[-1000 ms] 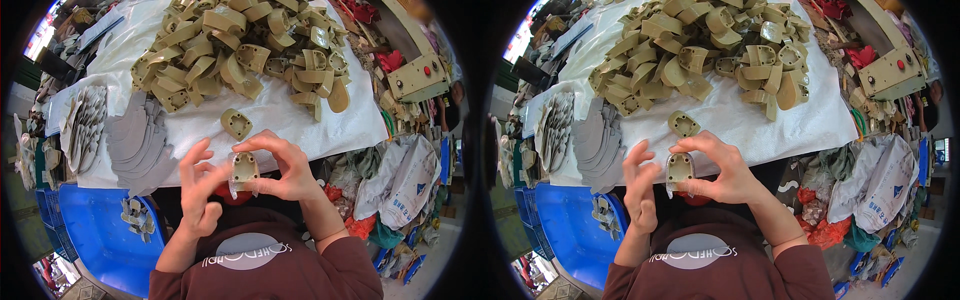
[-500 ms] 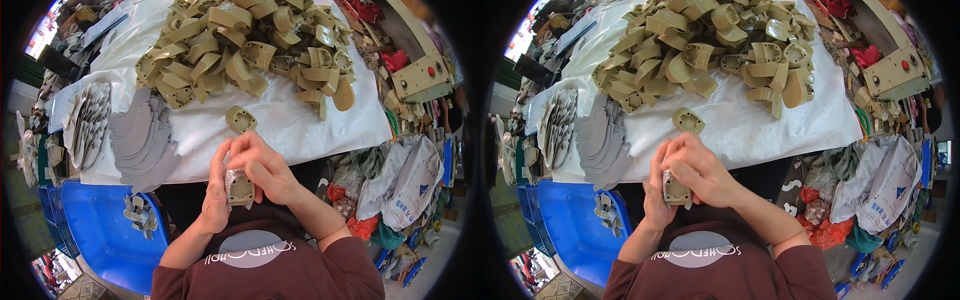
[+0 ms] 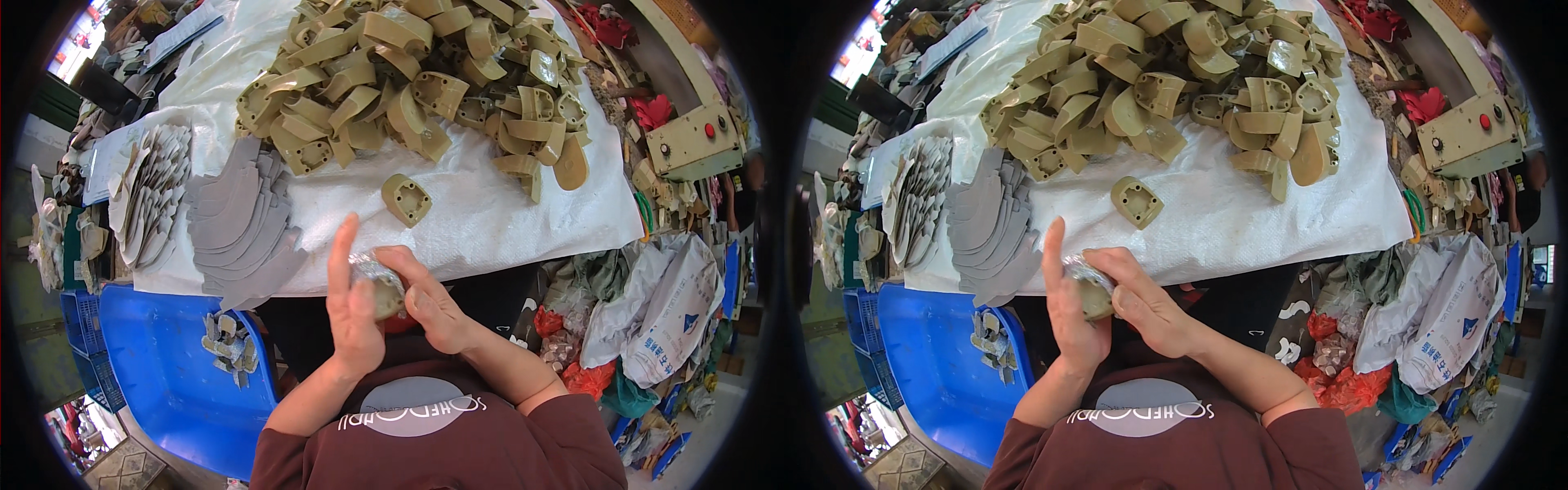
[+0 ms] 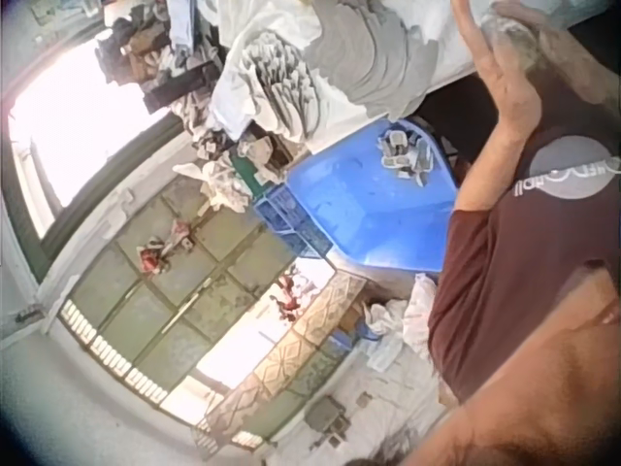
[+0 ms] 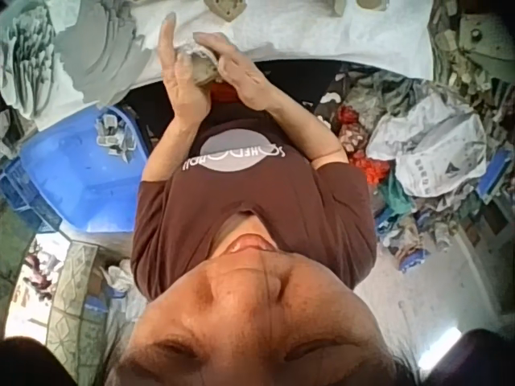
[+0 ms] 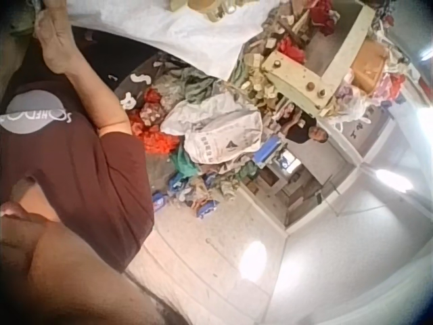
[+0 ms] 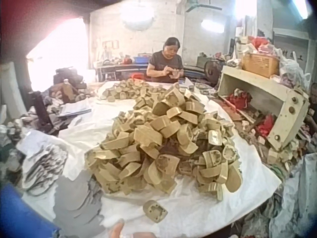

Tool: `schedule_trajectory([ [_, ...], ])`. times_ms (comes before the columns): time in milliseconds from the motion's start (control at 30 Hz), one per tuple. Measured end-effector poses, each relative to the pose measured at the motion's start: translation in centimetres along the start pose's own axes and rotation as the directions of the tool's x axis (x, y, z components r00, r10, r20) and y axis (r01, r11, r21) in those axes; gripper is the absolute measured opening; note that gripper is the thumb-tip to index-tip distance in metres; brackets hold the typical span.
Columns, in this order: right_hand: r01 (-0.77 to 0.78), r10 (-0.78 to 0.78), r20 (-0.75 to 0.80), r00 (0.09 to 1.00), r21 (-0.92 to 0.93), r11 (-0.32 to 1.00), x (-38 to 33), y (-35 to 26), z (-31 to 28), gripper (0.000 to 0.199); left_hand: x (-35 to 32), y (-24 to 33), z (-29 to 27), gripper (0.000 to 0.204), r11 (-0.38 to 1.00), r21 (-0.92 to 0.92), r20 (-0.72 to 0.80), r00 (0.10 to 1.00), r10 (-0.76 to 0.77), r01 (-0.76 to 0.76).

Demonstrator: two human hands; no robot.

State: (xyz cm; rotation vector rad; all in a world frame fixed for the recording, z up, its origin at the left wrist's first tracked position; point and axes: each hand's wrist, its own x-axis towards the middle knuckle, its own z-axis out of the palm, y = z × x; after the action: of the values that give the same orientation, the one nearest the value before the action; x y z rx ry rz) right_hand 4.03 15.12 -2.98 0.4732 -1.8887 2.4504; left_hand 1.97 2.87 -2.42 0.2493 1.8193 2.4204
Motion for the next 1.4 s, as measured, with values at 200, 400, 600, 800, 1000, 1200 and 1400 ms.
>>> schedule_trajectory([
  [200,0.12,-0.127,-0.039,0.991,-0.152,0.981,0.0,-0.2,0.6,0.044,-0.4,0.8,1.1,0.054,0.983,-0.179,-0.008,0.999,-0.05,0.048],
  [400,-0.166,0.148,-0.113,0.982,-0.17,0.971,0.4,-1.1,-0.2,0.05,-0.1,-0.2,0.4,0.078,0.947,-0.306,0.056,0.995,-0.086,0.099],
  [600,0.049,-0.005,0.058,0.998,-0.783,0.62,2.4,-4.4,-1.6,0.052,1.2,0.5,-1.3,0.092,0.707,0.473,0.363,0.848,0.387,-0.526],
  [800,0.131,-0.163,-0.034,0.986,-0.449,0.884,1.8,-2.6,-2.7,0.038,0.4,2.7,-1.4,0.061,0.92,0.374,0.22,0.975,0.034,-0.117],
  [1000,-0.369,0.377,-0.028,0.926,0.149,0.918,2.8,-2.3,-3.4,0.021,1.3,3.8,-2.8,0.057,0.784,0.536,0.31,0.937,0.161,-0.312],
  [1200,-0.159,0.129,-0.109,0.986,-0.336,0.928,2.4,-2.3,-2.8,0.01,1.8,3.4,-2.6,0.058,0.67,0.621,0.358,0.908,0.219,-0.406],
  [1400,-0.315,0.328,-0.033,0.944,0.205,0.927,1.3,-1.7,-3.4,0.029,1.7,2.5,-1.9,0.052,0.614,0.647,0.289,0.891,0.351,-0.452],
])
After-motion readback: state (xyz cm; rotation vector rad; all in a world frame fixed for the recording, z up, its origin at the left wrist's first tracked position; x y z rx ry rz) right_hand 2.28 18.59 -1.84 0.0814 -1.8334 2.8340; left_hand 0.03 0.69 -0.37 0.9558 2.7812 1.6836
